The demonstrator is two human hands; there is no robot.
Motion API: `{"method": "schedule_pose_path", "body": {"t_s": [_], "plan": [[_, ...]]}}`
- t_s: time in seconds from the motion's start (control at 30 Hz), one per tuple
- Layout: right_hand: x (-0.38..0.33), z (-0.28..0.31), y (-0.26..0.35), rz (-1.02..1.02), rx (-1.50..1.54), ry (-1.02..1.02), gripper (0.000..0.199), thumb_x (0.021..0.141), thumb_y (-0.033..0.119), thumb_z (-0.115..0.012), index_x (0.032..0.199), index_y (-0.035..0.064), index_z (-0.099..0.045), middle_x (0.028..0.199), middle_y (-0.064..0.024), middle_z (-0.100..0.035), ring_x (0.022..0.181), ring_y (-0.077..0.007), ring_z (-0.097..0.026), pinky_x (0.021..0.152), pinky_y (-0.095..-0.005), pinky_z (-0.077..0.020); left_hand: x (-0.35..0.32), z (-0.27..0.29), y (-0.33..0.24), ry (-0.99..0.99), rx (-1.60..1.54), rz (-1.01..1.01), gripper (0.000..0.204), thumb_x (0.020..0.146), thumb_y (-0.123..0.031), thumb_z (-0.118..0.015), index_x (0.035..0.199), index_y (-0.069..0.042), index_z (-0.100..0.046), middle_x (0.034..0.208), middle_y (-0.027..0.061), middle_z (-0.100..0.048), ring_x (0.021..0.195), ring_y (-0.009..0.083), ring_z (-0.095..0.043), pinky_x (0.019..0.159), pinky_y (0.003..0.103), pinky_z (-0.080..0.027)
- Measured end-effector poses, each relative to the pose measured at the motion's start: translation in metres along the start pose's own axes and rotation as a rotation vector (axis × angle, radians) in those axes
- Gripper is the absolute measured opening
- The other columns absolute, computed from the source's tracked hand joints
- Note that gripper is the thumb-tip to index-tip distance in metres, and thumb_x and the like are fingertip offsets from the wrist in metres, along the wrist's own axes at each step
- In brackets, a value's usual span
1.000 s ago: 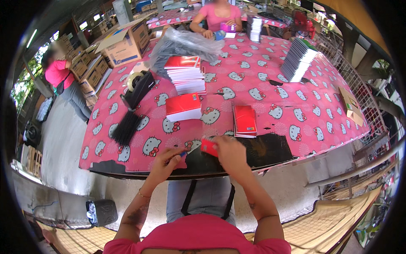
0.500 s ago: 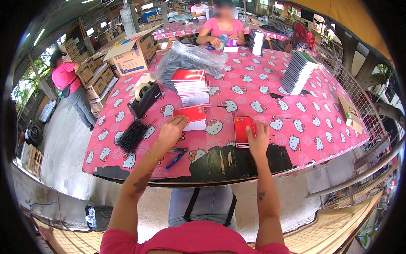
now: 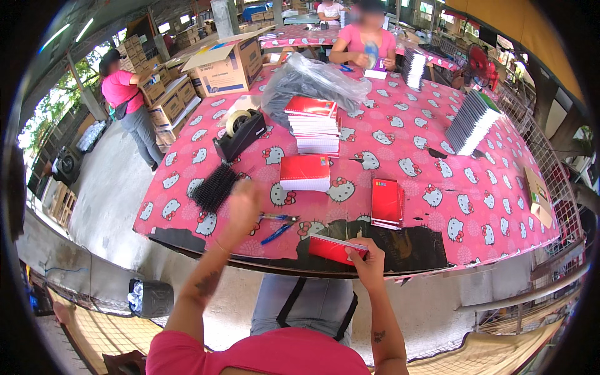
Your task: The person assembles red spiral-bound notebooks at a table. They pick up a notebook, insert a metal spiral binding, and place the finished notebook into a growing stack. Other workers are visible in the background performing similar tasks.
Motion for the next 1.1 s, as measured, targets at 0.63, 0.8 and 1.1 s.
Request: {"method": "schedule_pose_path", "body": {"t_s": [0.63,0.8,1.1], "plan": [[-0.002,-0.021,0.008,-0.032,0.134,0.042,0.021,0.081,-0.004,-0.076,0.097,0.0011,-0.064,0.098,-0.0098,-0.07,0.096,-0.0134,-0.065,0.089,-0.0287,-0.0501,-0.025,0.005,0.082,0.109,0.511,0.033,0.013,0.091,-0.018,-0.063,0.092,-0.005,-0.062,0.092,0.0115,-0.062,0.084,0.0283,-0.065,0.069,0.04,-0.056],[-0.006,-0.017,0.014,0.006,0.07,0.021,0.021,0.083,-0.002,-0.076,0.1,0.0016,-0.064,0.098,-0.0075,-0.07,0.092,-0.0113,-0.063,0.086,-0.0269,-0.0491,-0.028,0.006,0.059,-0.016,0.448,-0.044,0.013,0.092,-0.018,-0.061,0.091,-0.005,-0.06,0.089,0.012,-0.061,0.082,0.0304,-0.064,0.065,0.041,-0.054],[0.003,-0.015,0.014,-0.027,-0.034,0.08,0.019,0.086,0.0,-0.074,0.104,0.0008,-0.07,0.095,-0.0026,-0.068,0.086,-0.0082,-0.06,0.078,-0.0235,-0.0477,-0.012,0.036,0.043,-0.196,0.197,0.091,0.012,0.093,-0.012,-0.061,0.103,-0.005,-0.063,0.096,0.0145,-0.061,0.089,0.0344,-0.064,0.072,0.043,-0.054]]}}
Point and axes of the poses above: each hand's wrist, its own x-axis towards the middle knuckle, its own z-axis out of the back of the hand, y = z × x, the point moved 5 cm from there along x, towards the middle knuckle
